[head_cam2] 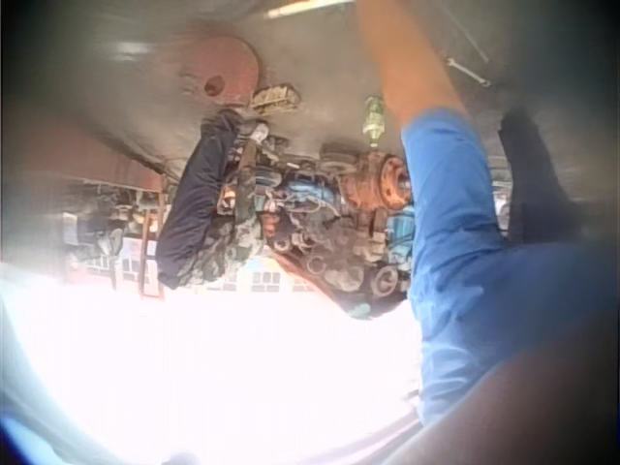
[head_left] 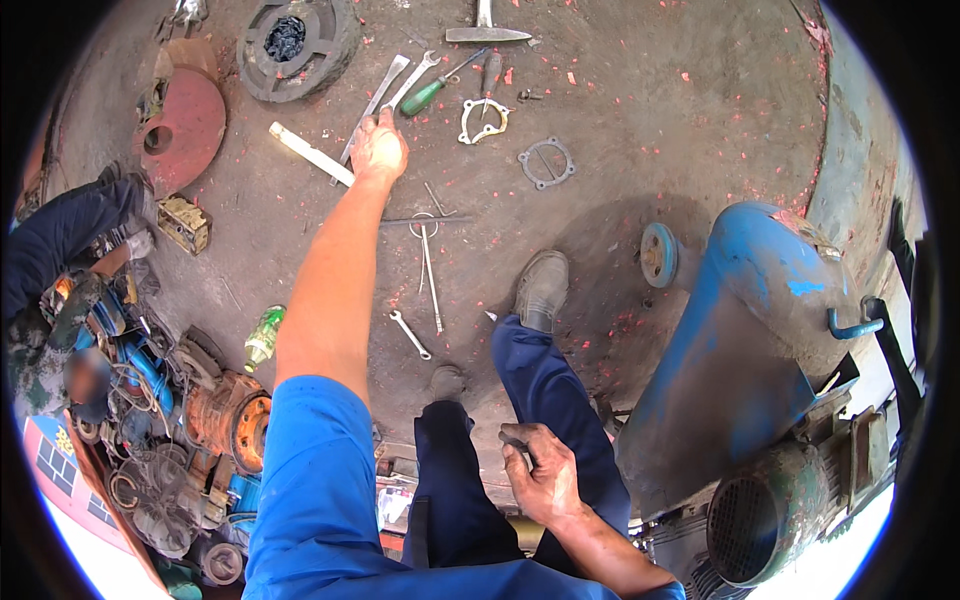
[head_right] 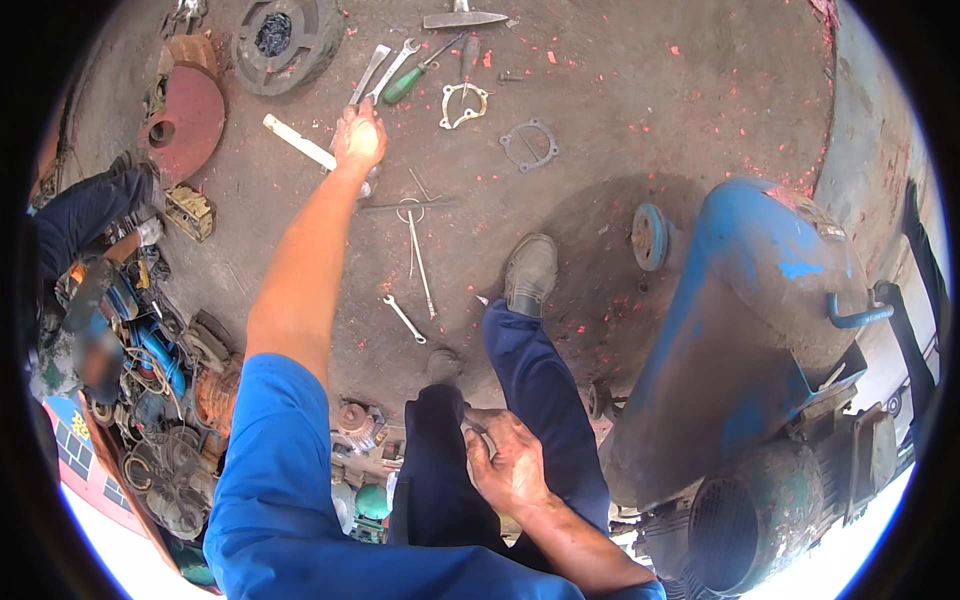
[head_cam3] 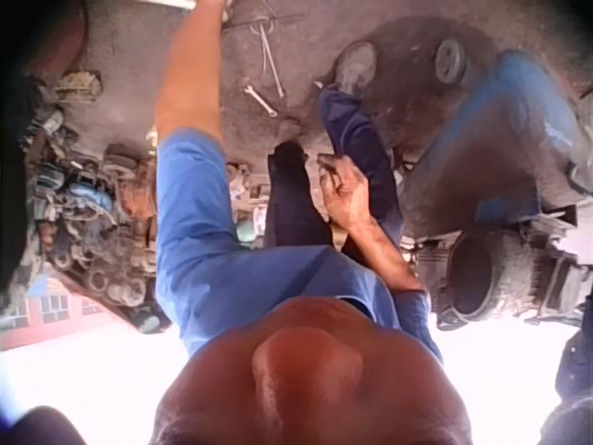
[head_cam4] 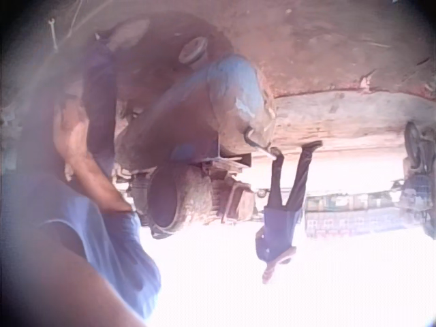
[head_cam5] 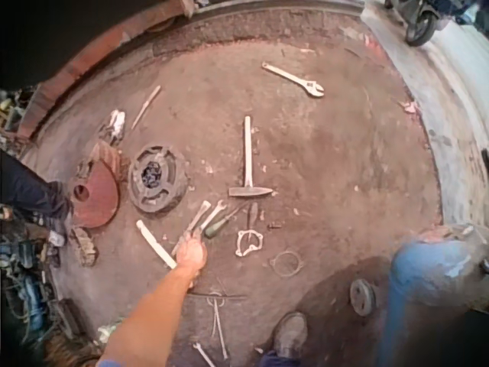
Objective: The person uses a wrench and a screwdriver to loosen and remove a small blue electrical component from a motor assembly. They then walk around the workshop floor, pick up a screwdriver, and return to the motor to continue working on the component.
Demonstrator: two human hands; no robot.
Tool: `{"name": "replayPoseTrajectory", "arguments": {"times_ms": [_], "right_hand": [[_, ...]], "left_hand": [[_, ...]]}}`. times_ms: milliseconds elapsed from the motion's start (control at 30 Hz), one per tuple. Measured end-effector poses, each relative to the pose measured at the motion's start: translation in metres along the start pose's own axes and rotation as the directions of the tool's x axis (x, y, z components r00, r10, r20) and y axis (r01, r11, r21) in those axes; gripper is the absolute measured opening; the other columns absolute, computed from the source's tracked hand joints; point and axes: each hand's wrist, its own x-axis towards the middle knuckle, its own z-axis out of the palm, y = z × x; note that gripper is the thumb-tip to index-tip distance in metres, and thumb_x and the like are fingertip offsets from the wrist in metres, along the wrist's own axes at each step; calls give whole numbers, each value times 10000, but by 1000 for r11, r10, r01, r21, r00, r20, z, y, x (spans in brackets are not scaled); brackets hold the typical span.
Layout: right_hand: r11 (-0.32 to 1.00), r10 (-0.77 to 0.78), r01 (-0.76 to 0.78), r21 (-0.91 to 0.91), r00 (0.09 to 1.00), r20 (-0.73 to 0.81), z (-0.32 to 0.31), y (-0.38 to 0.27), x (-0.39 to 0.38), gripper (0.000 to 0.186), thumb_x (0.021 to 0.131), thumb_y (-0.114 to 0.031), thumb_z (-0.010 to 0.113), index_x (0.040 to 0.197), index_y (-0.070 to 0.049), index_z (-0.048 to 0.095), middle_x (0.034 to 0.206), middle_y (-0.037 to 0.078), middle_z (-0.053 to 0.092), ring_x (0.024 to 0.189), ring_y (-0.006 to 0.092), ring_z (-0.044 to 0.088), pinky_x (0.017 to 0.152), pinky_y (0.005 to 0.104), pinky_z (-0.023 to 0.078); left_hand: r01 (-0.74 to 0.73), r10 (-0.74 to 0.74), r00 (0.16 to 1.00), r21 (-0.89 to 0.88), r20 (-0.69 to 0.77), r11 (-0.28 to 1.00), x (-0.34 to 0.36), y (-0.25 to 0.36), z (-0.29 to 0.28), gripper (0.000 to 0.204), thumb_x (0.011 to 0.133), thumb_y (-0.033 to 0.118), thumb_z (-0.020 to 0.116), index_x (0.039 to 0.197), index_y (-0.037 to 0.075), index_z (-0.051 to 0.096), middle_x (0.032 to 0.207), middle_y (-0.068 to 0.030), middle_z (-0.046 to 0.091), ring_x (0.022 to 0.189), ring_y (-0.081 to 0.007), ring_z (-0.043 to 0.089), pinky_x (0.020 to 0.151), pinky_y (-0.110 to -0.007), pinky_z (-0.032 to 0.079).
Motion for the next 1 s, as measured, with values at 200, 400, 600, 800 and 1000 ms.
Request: {"name": "replayPoseTrajectory", "arguments": {"times_ms": [200, 400, 600, 800, 1000], "right_hand": [[997, 1, -2, 71, 1000, 9, -7, -2, 10, 222, 843, 25, 658, 1064, 27, 646, 983, 177, 694, 876, 317, 696, 785, 368, 554], [999, -16, 16, 39, 1000, 14, 14, -5, -6, 261, 833, -26, 691, 1089, -2, 648, 1006, 151, 691, 938, 329, 682, 817, 392, 556], [985, 119, -106, 138, 989, -91, 65, 12, -49, 243, 901, -56, 638, 1129, 29, 642, 1021, 186, 692, 937, 290, 700, 821, 360, 549], [676, 559, -245, 695, 785, -267, 146, 108, -89, 471, 945, -232, 667, 1300, 43, 525, 1039, 109, 691, 933, 146, 641, 836, 298, 513], [322, 516, -4, 947, 839, -172, 224, 149, -238, 300, 939, -309, 687, 840, -26, 681, 736, 24, 652, 651, 109, 570, 607, 313, 468]], "left_hand": [[66, -63, 994, 29, -89, 997, 31, 16, 23, 369, 907, 215, 632, 1239, 67, 570, 1237, -205, 540, 1156, -384, 576, 950, -474, 498], [176, -156, 979, -164, 131, 971, 2, 7, 7, 480, 826, 349, 687, 1182, 31, 638, 1163, -218, 668, 1143, -373, 627, 980, -472, 492], [564, -62, 820, -784, 569, 260, -184, 9, -2, 671, 927, 191, 587, 1486, -57, 309, 916, -104, 690, 712, -218, 682, 635, -344, 537], [402, 424, 657, -766, 623, 502, -440, -5, -80, 200, 989, 214, 599, 1046, 24, 623, 838, -80, 690, 719, -156, 650, 645, -282, 504], [56, 552, 216, -574, 806, 817, -585, -66, -125, 189, 956, 171, 611, 1010, -5, 656, 802, -44, 648, 724, -139, 573, 710, -302, 467]]}}
